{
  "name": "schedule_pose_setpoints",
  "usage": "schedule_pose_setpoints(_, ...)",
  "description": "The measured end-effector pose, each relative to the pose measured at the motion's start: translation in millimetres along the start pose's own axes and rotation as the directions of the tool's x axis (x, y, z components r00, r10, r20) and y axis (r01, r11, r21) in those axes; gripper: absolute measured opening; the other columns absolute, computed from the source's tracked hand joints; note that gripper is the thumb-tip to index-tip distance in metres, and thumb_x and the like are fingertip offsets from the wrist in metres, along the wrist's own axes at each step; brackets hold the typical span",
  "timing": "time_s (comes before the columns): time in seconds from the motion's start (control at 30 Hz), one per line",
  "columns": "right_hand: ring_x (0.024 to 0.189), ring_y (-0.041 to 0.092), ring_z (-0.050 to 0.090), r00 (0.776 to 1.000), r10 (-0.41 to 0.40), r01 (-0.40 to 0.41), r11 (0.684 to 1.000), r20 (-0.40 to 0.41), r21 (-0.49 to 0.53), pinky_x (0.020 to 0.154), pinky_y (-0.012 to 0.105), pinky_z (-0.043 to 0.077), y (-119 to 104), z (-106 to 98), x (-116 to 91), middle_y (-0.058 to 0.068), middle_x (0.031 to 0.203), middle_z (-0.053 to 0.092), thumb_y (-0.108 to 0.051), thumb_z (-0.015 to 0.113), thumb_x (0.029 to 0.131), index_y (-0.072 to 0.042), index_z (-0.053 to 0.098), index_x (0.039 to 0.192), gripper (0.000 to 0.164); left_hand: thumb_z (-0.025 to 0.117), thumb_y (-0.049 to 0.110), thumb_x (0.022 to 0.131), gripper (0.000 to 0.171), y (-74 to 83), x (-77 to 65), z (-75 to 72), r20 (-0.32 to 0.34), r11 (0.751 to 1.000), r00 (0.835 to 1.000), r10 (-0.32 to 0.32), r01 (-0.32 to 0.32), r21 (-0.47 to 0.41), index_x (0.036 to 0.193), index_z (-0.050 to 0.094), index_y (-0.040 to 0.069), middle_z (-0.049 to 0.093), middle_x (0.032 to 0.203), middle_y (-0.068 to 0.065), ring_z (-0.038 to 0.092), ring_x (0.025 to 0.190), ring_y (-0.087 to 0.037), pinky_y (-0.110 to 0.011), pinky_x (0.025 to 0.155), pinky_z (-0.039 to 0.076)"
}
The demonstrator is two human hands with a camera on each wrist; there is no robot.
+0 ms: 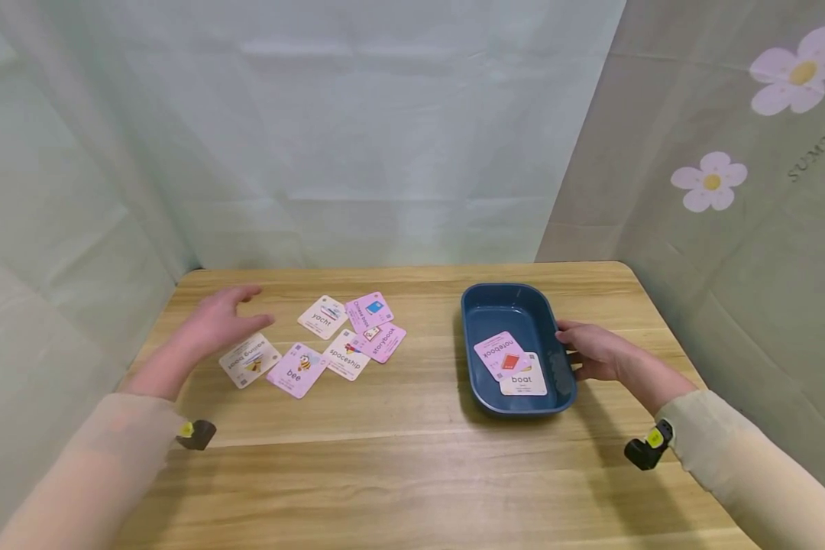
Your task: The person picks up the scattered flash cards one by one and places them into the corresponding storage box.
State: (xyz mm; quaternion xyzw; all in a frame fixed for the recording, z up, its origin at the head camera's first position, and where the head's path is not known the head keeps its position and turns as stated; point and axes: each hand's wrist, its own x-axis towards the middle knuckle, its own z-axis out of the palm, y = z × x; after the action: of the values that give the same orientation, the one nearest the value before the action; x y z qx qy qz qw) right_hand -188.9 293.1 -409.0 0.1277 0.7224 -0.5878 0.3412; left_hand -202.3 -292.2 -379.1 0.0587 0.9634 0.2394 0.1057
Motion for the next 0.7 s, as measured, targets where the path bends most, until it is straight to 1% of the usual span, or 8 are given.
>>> schedule_pose_setpoints(0.2,0.144,0.051,0.022,1.000,-0.003,0.003,1.000,0.001,0.002,0.109,0.069,0.031,0.5,-0.4,0.1,0.033,0.163,0.010,-0.015,0.025,0.112,-0.005,-0.002,0.163,0.058,0.065,0.042,0.099,0.082,-4.2,-0.7,-0.4,0.009,1.000,1.000,-0.002,0.002,0.007,0.155,0.030,-0.006,0.035,0.150,-0.039,0.029,0.137,-0.060,-0.074,0.107,0.025)
schedule_pose_setpoints(0.4,0.144,0.051,0.023,1.000,-0.004,0.004,1.000,0.002,0.002,0.109,0.069,0.031,0.2,-0.3,-0.1,0.032,0.163,0.011,-0.015,0.025,0.112,-0.005,-0.002,0.163,0.058,0.068,0.041,0.097,0.081,-10.7,-3.2,0.0,0.032,0.999,0.999,0.001,-0.002,0.032,0.150,0.035,-0.011,0.039,0.144,-0.043,0.036,0.130,-0.063,-0.074,0.103,0.030)
schedule_pose_setpoints(0.47,0.144,0.051,0.023,1.000,-0.005,0.005,1.000,0.003,0.002,0.109,0.069,0.031,-0.1,-0.2,-0.5,0.032,0.163,0.010,-0.015,0.025,0.112,-0.006,-0.002,0.163,0.058,0.069,0.040,0.096,0.080,-13.6,-3.8,1.0,0.039,0.999,0.999,-0.002,0.001,0.041,0.149,0.037,-0.012,0.040,0.142,-0.043,0.036,0.129,-0.063,-0.074,0.103,0.029)
schedule_pose_setpoints(0.6,0.144,0.051,0.022,1.000,-0.005,0.005,1.000,0.006,0.006,0.109,0.069,0.031,-0.5,-0.3,-1.4,0.032,0.163,0.010,-0.015,0.025,0.112,-0.006,-0.003,0.163,0.059,0.069,0.042,0.096,0.080,-19.5,-3.8,2.6,0.053,0.998,0.998,-0.017,0.014,0.056,0.148,0.039,-0.010,0.042,0.141,-0.042,0.034,0.129,-0.063,-0.076,0.103,0.024)
schedule_pose_setpoints(0.7,0.144,0.051,0.022,1.000,-0.004,0.004,1.000,0.007,0.006,0.109,0.069,0.032,-0.4,-0.5,-1.8,0.032,0.163,0.009,-0.015,0.025,0.112,-0.006,-0.003,0.163,0.059,0.070,0.044,0.095,0.079,-22.7,-3.3,3.2,0.057,0.998,0.998,-0.019,0.015,0.066,0.146,0.043,-0.009,0.044,0.141,-0.040,0.036,0.128,-0.061,-0.075,0.102,0.027)
